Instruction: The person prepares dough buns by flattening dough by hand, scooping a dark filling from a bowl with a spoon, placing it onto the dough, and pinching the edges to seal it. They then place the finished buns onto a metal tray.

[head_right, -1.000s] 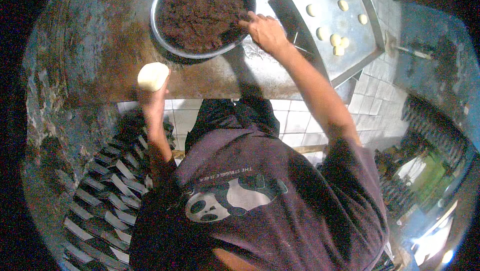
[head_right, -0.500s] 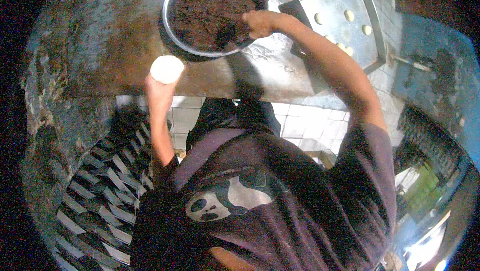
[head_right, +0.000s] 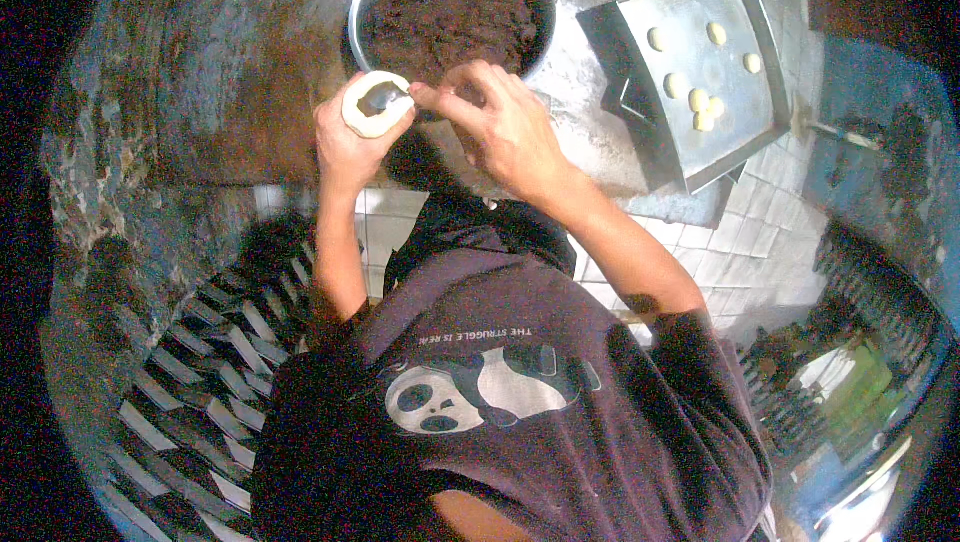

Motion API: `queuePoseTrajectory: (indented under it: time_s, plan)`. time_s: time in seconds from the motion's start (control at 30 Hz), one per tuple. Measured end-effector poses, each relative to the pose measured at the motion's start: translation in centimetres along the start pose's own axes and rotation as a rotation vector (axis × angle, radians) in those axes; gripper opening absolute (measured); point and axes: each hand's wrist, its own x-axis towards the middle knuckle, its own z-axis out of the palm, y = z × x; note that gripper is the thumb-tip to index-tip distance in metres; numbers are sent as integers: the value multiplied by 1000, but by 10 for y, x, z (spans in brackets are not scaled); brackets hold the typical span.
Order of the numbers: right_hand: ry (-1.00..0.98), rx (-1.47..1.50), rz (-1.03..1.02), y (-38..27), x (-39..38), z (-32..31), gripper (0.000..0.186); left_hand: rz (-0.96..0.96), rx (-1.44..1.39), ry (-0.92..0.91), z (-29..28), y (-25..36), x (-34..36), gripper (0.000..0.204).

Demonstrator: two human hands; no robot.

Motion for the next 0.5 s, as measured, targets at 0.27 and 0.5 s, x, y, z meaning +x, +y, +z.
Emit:
queuePoseTrajectory:
  time_s: [0.27,0.5]
  plan:
    - [-19,172,138,-4,-45,-16,54,27,-98,-98,5,-25,-2,28]
    - [-144,49,892,129,-220,100,24,-195,-203,-103,27,-25,-3,26]
